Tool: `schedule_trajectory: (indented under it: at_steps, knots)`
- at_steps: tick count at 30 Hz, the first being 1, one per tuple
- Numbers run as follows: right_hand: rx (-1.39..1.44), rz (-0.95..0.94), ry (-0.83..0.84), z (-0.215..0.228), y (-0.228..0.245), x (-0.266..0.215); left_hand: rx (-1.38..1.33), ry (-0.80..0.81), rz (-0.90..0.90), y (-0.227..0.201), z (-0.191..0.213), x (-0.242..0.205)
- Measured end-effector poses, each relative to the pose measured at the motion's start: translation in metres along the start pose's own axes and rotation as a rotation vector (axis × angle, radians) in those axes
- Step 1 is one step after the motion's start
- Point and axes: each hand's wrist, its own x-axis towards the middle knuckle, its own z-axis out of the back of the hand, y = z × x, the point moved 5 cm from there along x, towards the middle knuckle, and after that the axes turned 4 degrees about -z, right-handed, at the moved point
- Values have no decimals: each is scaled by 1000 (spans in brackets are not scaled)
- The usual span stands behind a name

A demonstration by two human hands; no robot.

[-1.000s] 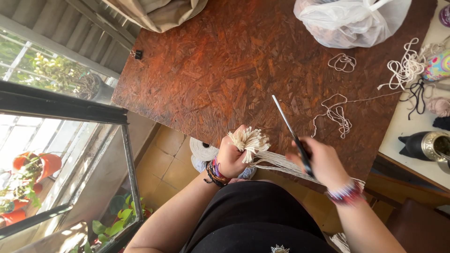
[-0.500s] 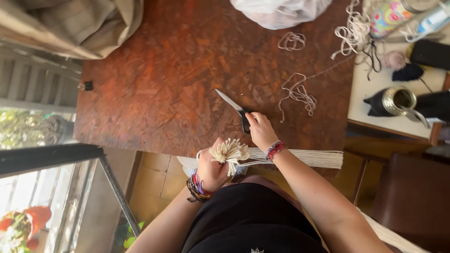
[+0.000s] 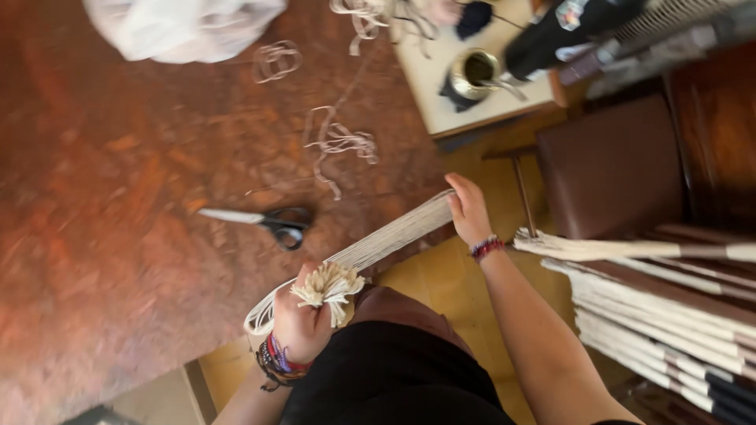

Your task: Measuring, cutting, and wrapping yarn around wooden frames to assemble a furniture piece.

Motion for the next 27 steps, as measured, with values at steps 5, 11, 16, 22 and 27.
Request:
schedule_trajectory:
  at_steps: [5,11,16,22,27]
  knots:
    - [370,-264,173,17,-22,2,32,101,-5,1,-27,18]
    - [208,-254,377,30,-32,-23,17,153,19,2,-46,19]
    - [153,-286,445,23,-37,-28,30,191,45,2,-59,17]
    - [216,-290,471,15,-46,-20,26,209,22,2,-66,10]
    - [246,-394,367,17,-60,-22,44,213,46,4,-71,5]
